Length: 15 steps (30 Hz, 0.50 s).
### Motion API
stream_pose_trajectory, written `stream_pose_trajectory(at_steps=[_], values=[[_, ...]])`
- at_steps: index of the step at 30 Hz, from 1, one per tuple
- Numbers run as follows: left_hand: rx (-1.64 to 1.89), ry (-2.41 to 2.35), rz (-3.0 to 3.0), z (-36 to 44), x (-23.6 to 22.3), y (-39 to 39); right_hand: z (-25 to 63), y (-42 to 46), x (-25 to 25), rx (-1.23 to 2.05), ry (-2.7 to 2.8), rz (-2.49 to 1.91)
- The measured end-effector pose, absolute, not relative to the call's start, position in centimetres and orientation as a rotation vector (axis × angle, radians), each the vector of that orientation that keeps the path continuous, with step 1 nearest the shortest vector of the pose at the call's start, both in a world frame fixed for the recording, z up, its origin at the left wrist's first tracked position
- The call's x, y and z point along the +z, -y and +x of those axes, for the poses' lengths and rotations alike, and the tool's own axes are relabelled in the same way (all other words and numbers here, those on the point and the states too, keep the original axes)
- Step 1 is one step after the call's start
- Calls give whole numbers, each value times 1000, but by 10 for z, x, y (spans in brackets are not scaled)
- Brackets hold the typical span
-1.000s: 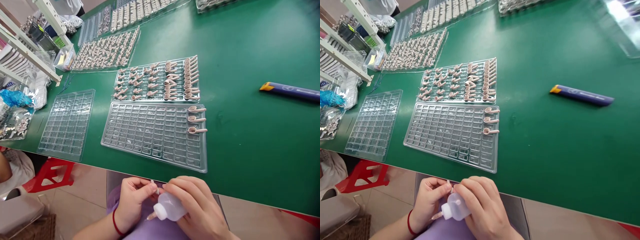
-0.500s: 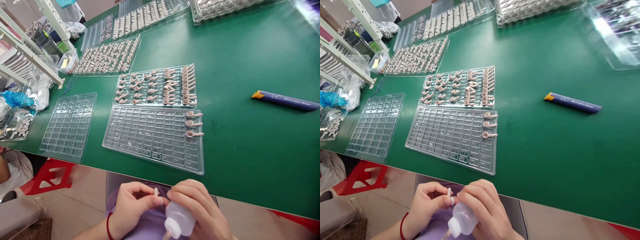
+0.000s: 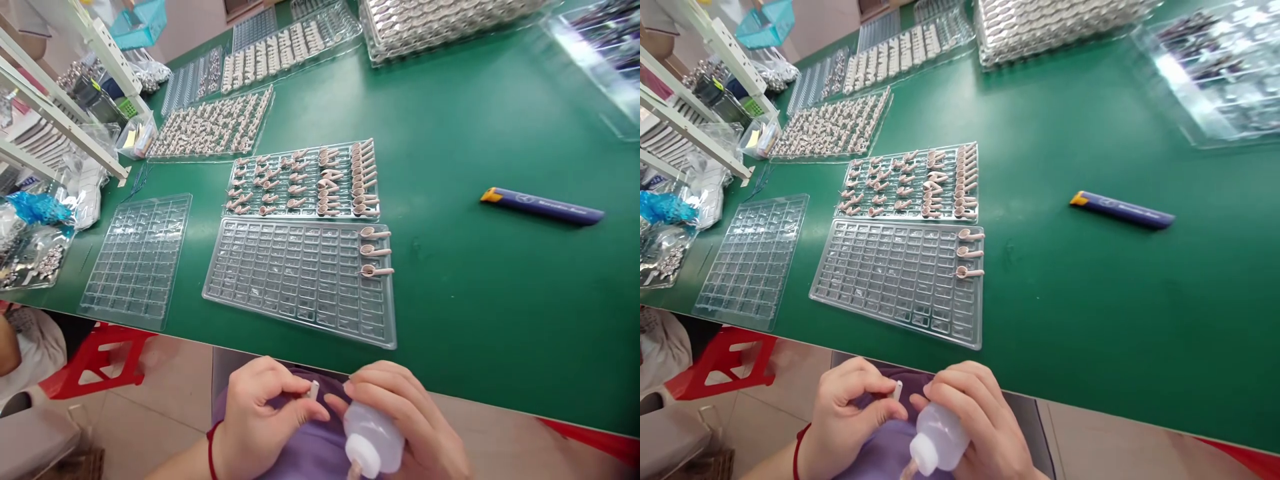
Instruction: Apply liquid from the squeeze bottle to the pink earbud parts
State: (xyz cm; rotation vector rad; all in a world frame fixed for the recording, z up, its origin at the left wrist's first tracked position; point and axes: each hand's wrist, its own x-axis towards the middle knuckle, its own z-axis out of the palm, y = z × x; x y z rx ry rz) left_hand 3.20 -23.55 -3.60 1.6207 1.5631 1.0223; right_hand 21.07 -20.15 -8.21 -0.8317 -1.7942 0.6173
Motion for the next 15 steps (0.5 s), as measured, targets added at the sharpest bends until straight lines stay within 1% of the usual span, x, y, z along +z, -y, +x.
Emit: stream_pose_trajectory(at_steps=[6,12,15], values=[[1041,-1538,1877,35,-35,227,220,201,-84,640,1766,-874],[1010,-1482,2052,39,-33,215,240,202,-90,584,1736,-962],[998,-1432,2134,42,-32,205,260,195,-92,518,1670,-1077]])
